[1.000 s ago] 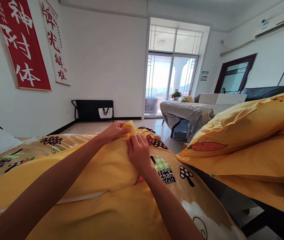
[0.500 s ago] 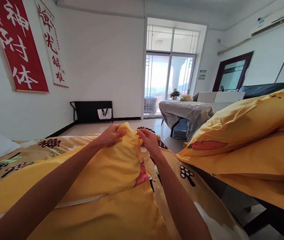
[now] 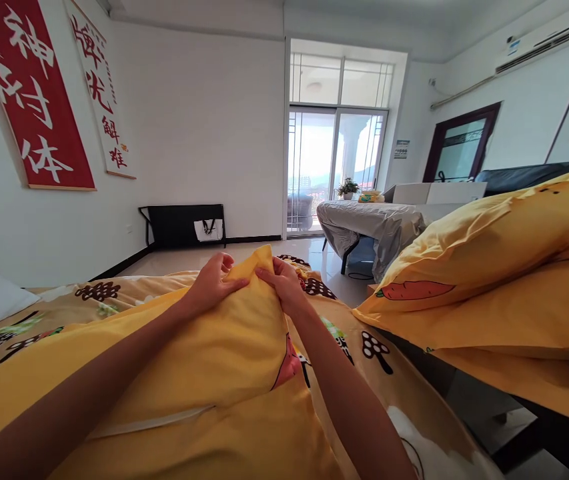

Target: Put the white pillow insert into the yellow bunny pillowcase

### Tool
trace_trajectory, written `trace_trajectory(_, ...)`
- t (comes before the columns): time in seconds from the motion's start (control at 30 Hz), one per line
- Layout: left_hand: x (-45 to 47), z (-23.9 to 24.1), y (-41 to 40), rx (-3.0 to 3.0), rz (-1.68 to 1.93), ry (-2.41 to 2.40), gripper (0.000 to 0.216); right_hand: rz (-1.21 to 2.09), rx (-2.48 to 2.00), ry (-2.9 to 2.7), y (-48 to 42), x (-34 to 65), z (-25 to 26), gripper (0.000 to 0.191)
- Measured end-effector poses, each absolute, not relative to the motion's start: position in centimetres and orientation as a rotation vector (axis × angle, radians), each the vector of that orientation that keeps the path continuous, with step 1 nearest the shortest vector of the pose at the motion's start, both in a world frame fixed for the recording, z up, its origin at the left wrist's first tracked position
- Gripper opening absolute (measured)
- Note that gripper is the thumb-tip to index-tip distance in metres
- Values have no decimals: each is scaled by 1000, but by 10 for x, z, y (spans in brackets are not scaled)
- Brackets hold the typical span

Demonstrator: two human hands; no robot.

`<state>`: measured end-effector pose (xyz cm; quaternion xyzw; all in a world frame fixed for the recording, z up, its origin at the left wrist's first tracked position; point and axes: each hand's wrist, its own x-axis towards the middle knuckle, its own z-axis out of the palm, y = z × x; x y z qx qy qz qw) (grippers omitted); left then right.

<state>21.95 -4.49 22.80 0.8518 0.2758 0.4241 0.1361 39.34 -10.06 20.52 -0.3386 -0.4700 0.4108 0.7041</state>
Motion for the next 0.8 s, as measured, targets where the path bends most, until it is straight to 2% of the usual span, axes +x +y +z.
trace_trajectory(0.07, 213, 223, -60, 2685, 1462, 778, 32, 922, -743, -1048, -97, 391, 206, 37)
trace_trajectory(0.1, 211, 221, -68, 2835, 1469, 711, 28, 920, -741, -1049, -95, 389, 207, 36)
trace_trajectory(0.2, 210, 214, -79, 3271, 1126, 590, 19, 920, -735, -1032, -91, 388, 208, 36)
trace_trajectory(0.3, 209, 210, -75, 3443, 901, 587, 18, 965, -709, -1016, -89, 393, 207, 35)
trace_trajectory(0.57, 192, 219, -90, 3507, 837, 334, 31, 1006, -672, -1034, -86, 399, 205, 32)
trace_trajectory(0.8, 195, 217, -82, 3122, 360, 509, 32, 978, -671, -1069, -94, 394, 207, 35)
